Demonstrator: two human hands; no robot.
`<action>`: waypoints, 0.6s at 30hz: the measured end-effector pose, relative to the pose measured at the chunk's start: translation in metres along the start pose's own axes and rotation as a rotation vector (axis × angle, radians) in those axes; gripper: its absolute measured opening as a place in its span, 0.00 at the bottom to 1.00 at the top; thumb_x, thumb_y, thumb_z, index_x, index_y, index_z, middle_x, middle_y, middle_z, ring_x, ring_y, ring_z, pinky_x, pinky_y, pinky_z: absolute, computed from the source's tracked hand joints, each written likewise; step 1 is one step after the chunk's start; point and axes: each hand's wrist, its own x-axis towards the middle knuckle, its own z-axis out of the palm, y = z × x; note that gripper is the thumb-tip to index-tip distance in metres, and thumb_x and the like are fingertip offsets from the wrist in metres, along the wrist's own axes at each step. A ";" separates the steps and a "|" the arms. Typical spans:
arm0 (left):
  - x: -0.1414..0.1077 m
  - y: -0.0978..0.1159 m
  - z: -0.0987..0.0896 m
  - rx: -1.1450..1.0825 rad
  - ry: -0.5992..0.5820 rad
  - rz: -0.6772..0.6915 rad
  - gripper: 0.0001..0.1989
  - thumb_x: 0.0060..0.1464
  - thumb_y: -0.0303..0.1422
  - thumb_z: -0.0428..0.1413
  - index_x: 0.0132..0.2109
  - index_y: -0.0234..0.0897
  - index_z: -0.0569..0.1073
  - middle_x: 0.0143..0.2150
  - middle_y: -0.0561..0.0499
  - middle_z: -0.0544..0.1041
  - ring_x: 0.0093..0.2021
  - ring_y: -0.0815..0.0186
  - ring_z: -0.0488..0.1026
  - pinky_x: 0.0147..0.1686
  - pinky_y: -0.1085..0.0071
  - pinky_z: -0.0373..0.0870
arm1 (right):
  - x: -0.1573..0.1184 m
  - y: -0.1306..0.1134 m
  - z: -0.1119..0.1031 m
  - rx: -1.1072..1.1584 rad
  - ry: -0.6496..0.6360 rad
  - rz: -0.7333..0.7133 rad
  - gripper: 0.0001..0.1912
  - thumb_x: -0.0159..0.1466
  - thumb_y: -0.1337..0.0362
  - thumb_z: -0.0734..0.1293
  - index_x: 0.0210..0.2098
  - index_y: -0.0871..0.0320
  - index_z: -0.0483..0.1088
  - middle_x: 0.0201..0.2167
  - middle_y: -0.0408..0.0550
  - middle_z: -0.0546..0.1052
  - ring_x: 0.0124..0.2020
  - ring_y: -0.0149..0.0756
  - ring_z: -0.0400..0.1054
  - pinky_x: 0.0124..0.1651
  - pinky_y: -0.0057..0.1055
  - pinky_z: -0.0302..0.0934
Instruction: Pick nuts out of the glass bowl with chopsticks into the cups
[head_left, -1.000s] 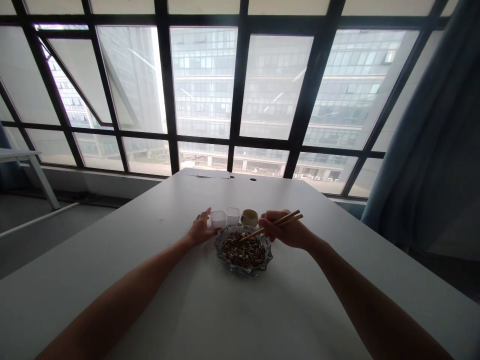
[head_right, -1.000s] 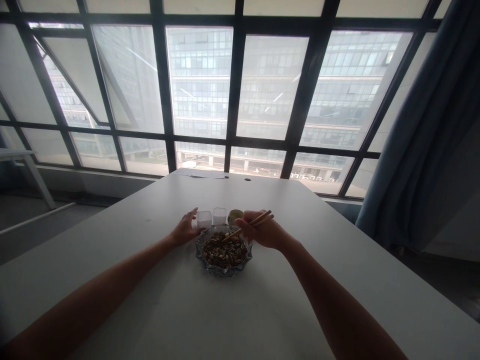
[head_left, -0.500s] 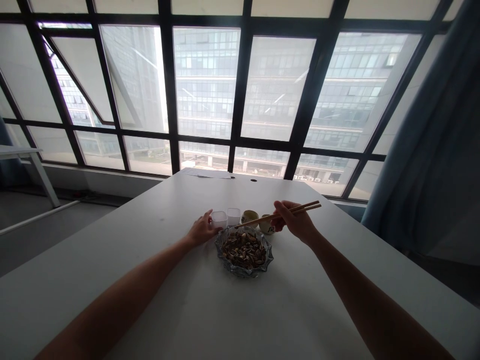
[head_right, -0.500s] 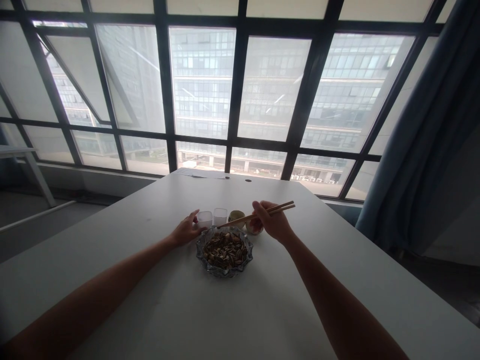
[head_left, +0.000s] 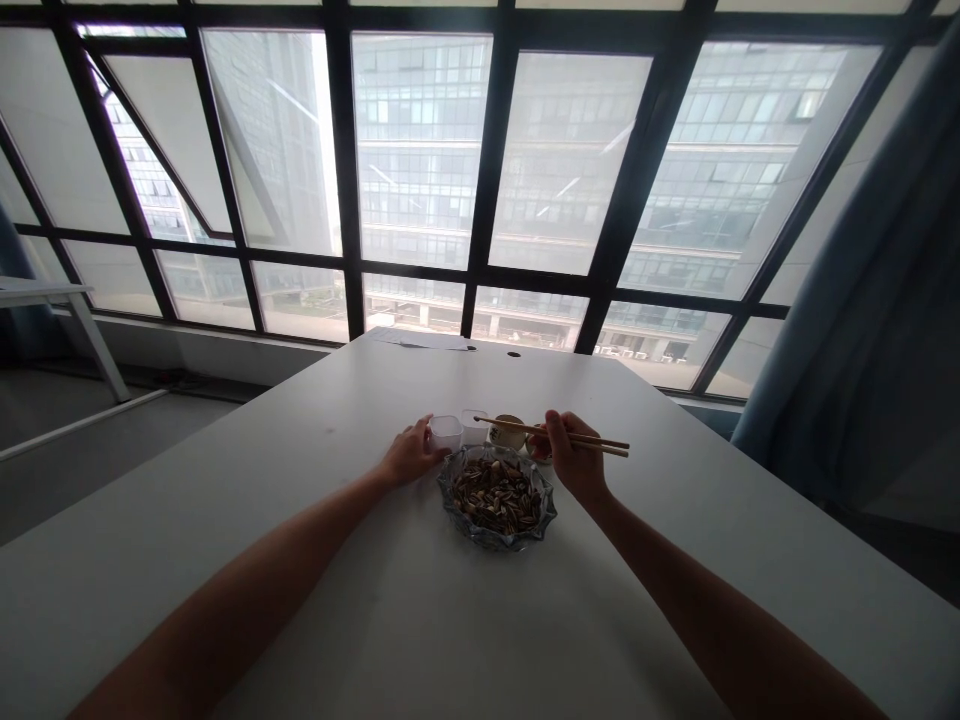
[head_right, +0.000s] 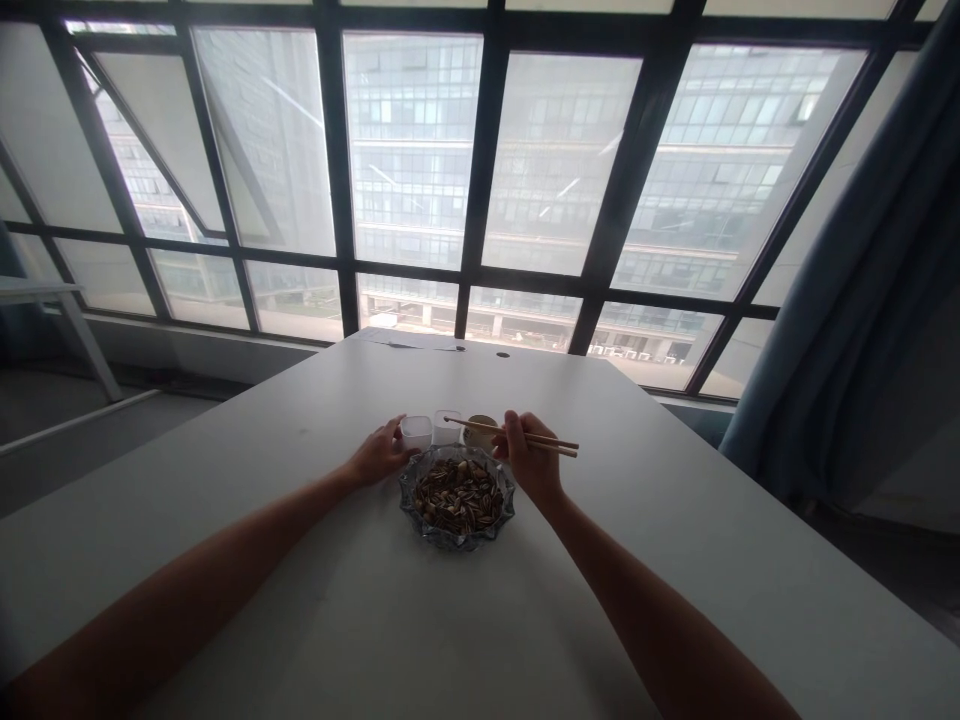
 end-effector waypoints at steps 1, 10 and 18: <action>0.000 0.000 0.000 0.001 -0.002 -0.004 0.41 0.52 0.47 0.60 0.66 0.29 0.59 0.49 0.37 0.77 0.51 0.51 0.73 0.51 0.57 0.69 | 0.000 0.000 0.000 -0.010 0.002 0.000 0.27 0.60 0.36 0.66 0.26 0.53 0.65 0.20 0.47 0.77 0.17 0.36 0.70 0.21 0.34 0.69; 0.001 -0.001 0.001 0.012 0.001 -0.012 0.40 0.52 0.44 0.60 0.66 0.30 0.59 0.51 0.37 0.76 0.51 0.50 0.74 0.52 0.57 0.68 | -0.001 0.009 0.000 -0.044 0.031 -0.030 0.25 0.62 0.38 0.64 0.28 0.54 0.65 0.22 0.49 0.78 0.18 0.37 0.71 0.21 0.33 0.68; 0.001 0.001 0.001 0.030 -0.005 -0.067 0.39 0.53 0.41 0.59 0.67 0.30 0.57 0.52 0.36 0.76 0.52 0.51 0.73 0.52 0.59 0.67 | -0.001 0.019 -0.001 -0.083 -0.107 -0.005 0.26 0.61 0.38 0.65 0.28 0.55 0.67 0.23 0.48 0.77 0.21 0.37 0.71 0.25 0.33 0.69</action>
